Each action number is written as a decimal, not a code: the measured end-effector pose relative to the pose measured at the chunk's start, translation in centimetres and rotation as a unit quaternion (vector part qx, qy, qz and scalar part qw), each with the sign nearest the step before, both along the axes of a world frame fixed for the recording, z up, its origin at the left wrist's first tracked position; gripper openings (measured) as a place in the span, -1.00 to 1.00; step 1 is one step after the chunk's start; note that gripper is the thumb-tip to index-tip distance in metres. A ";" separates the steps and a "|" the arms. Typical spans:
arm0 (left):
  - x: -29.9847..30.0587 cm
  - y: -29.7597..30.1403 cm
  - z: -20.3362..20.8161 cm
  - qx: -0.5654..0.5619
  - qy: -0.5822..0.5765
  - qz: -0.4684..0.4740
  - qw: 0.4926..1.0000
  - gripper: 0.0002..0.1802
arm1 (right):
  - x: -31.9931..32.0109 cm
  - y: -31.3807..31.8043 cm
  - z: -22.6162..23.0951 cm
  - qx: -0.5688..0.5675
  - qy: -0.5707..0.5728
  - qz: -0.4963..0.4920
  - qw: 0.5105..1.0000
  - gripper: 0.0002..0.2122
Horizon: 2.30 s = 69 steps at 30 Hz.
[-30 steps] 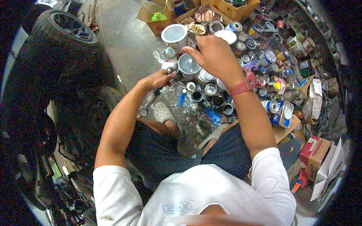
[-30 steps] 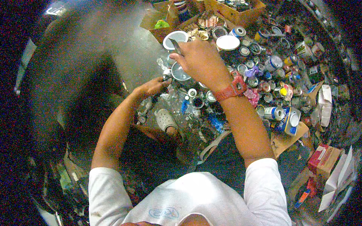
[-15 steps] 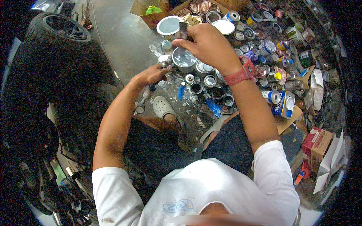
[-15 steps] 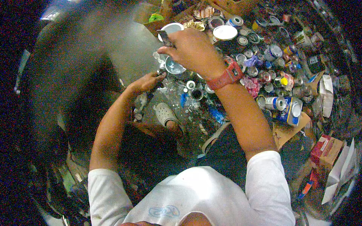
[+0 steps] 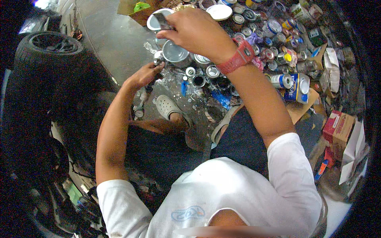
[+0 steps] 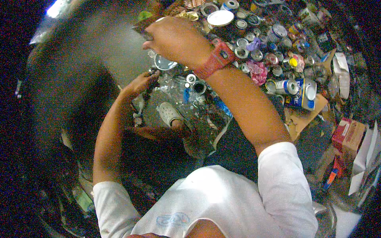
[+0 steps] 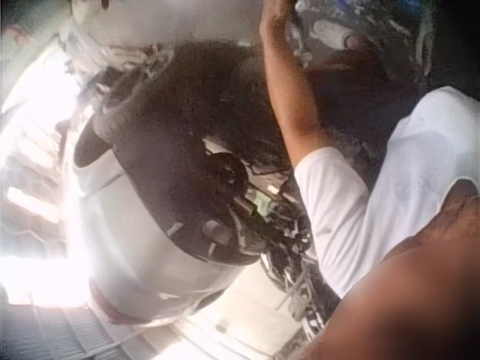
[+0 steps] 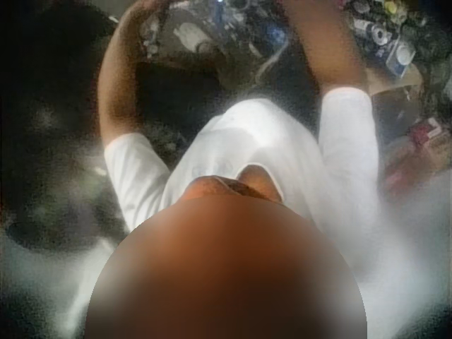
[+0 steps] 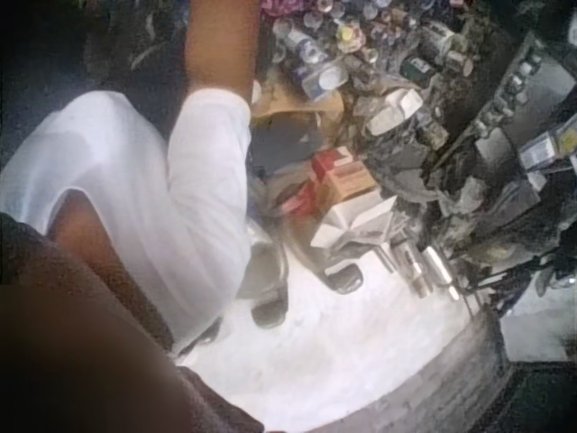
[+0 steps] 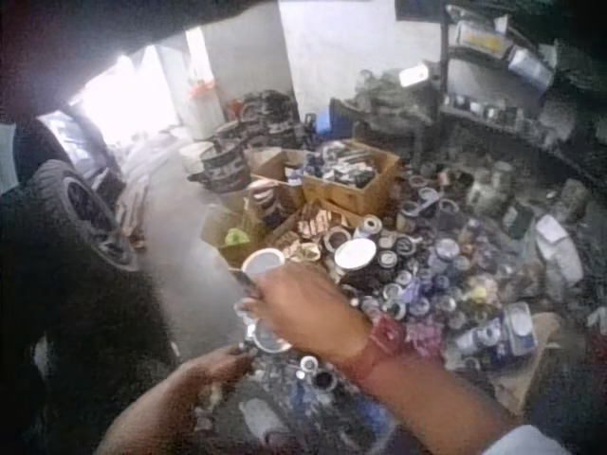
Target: The person sits on the floor and pours paint from several cans into a small metal container. They then use a putty knife to stir the mixture thoroughly.
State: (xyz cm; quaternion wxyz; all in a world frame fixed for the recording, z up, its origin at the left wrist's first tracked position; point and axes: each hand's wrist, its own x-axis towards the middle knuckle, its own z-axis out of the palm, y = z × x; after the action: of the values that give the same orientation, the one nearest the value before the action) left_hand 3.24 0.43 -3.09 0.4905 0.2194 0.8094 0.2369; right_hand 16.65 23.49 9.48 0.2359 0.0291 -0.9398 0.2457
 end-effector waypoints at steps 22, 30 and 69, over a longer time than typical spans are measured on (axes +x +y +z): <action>-5.4 0.5 0.6 -0.027 0.067 0.006 0.997 -0.39 | -3.8 0.4 -0.3 0.030 0.116 -0.010 0.993 -0.71; -5.4 0.5 0.4 0.009 0.034 0.009 0.999 -0.36 | -3.6 0.6 -0.2 0.015 0.091 0.002 0.996 -0.74; -5.4 1.7 0.7 -0.011 0.011 0.005 1.000 -0.32 | -4.6 1.6 0.6 -0.033 -0.003 0.060 0.998 -0.67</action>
State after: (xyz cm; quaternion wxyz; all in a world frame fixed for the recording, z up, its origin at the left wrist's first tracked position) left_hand -2.19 2.08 -2.39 0.4830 0.2128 0.8181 0.2282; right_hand 12.09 25.09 10.04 0.2184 0.0767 -0.9284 0.2907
